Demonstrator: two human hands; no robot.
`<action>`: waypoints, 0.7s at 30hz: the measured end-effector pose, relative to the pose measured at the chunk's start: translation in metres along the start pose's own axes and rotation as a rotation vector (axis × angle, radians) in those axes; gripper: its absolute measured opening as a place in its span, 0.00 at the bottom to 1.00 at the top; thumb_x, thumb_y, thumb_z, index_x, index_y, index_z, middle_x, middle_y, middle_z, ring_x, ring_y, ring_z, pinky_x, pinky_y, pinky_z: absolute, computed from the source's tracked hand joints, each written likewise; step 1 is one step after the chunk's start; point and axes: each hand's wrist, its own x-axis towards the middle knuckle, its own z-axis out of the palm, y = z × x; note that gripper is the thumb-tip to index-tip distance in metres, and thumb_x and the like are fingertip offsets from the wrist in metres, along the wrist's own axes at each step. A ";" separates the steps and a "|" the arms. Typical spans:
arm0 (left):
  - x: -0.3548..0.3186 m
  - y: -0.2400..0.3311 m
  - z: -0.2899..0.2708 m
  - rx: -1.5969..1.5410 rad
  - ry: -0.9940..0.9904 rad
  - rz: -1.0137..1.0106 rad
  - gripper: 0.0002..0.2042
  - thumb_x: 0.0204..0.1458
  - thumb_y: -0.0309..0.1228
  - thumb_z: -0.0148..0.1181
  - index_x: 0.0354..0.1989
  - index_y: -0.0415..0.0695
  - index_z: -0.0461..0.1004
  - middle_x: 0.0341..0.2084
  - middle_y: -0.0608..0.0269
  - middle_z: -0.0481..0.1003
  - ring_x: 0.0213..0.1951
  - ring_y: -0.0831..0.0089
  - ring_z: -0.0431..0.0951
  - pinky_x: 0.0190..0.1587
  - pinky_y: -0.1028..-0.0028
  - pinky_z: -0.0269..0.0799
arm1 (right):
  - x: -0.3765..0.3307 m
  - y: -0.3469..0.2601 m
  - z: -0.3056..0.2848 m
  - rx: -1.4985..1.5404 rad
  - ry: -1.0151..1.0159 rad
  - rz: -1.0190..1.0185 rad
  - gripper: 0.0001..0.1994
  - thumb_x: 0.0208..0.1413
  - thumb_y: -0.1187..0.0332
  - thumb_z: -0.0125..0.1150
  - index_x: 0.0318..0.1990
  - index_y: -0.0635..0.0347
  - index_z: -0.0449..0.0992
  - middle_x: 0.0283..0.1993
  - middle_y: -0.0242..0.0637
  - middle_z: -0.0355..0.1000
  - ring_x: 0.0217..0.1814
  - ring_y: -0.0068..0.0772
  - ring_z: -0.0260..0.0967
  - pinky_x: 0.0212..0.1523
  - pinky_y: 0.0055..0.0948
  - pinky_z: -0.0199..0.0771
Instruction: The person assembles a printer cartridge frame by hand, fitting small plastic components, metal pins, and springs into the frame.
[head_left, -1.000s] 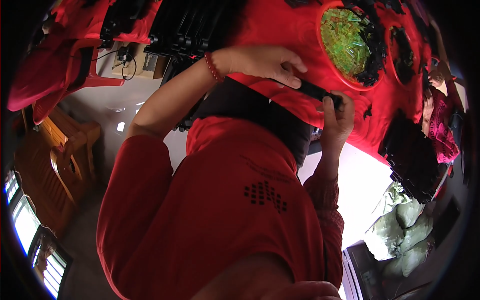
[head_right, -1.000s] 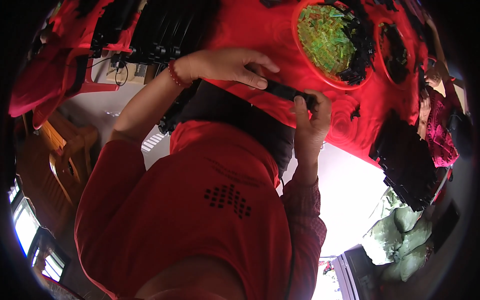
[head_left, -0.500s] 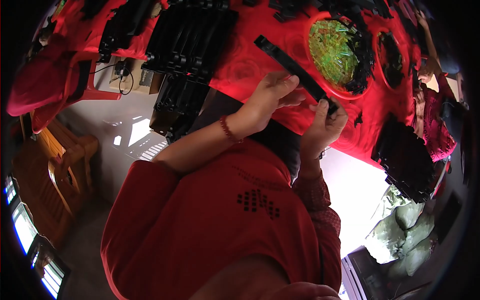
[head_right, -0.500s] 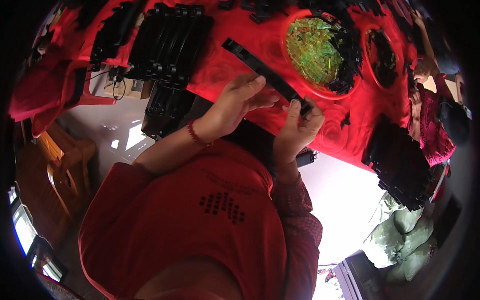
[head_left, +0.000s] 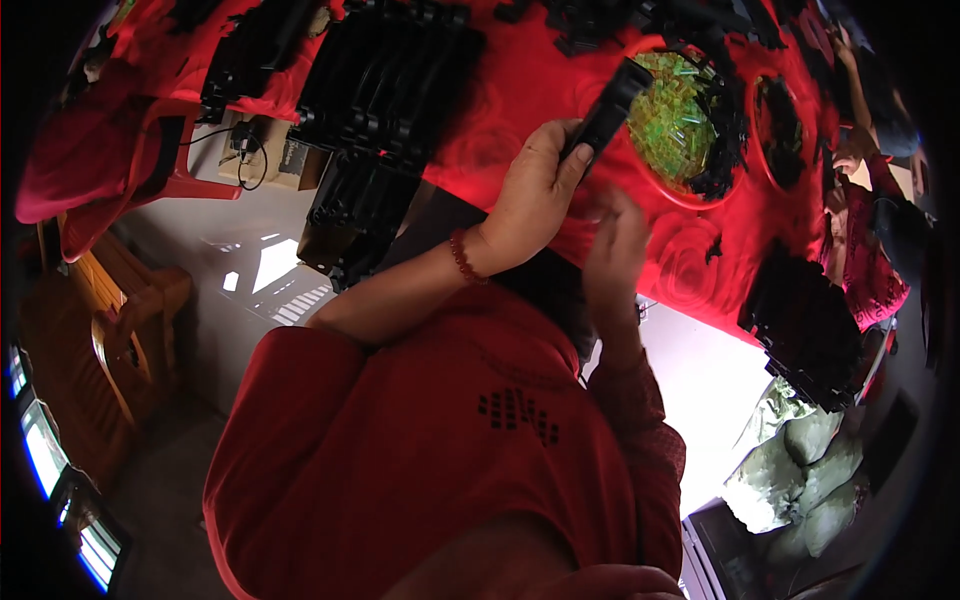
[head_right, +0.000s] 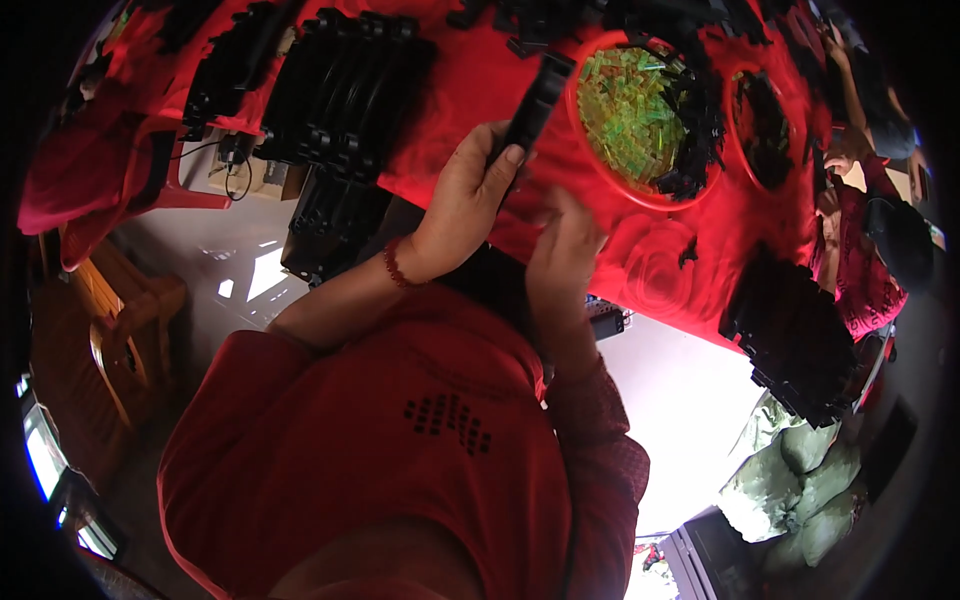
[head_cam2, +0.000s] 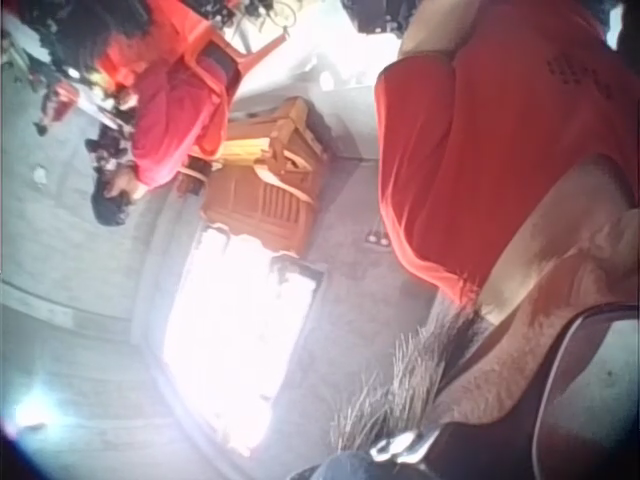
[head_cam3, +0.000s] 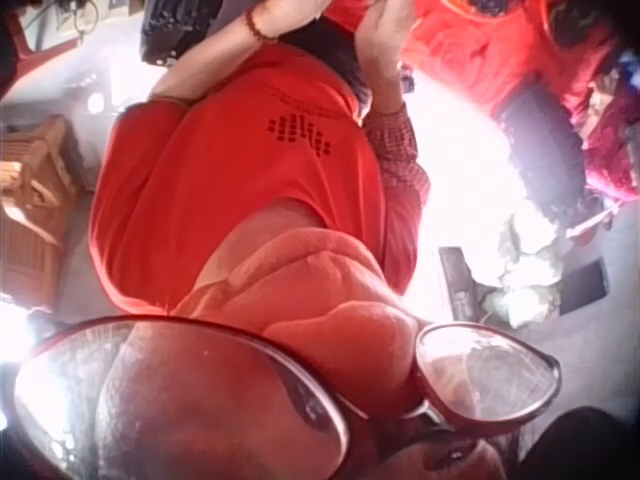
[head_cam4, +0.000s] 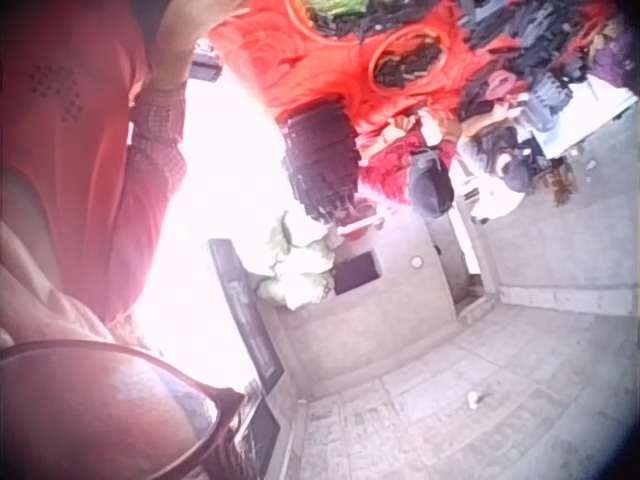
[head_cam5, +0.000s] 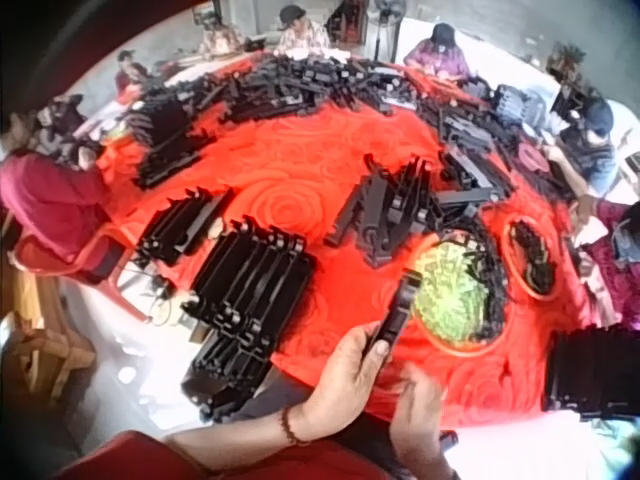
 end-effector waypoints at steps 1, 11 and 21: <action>-0.002 -0.004 -0.001 -0.002 -0.004 -0.006 0.12 0.66 0.28 0.48 0.54 0.35 0.66 0.37 0.65 0.72 0.37 0.82 0.71 0.42 0.80 0.71 | 0.008 -0.007 -0.008 0.188 0.033 0.114 0.17 0.61 0.79 0.46 0.58 0.70 0.66 0.50 0.48 0.70 0.49 0.38 0.70 0.50 0.35 0.68; -0.017 0.001 0.003 0.210 -0.112 0.052 0.14 0.60 0.26 0.57 0.53 0.36 0.73 0.31 0.55 0.76 0.33 0.70 0.78 0.37 0.74 0.73 | 0.061 -0.036 -0.023 0.381 0.290 -0.094 0.20 0.73 0.63 0.36 0.61 0.70 0.62 0.45 0.46 0.75 0.43 0.29 0.70 0.50 0.27 0.69; -0.021 0.003 -0.002 0.000 -0.187 -0.167 0.12 0.62 0.29 0.57 0.49 0.36 0.74 0.32 0.69 0.75 0.34 0.84 0.72 0.39 0.82 0.70 | 0.045 -0.040 -0.015 0.175 0.413 -0.176 0.19 0.72 0.63 0.36 0.60 0.70 0.63 0.45 0.48 0.73 0.41 0.31 0.72 0.46 0.28 0.72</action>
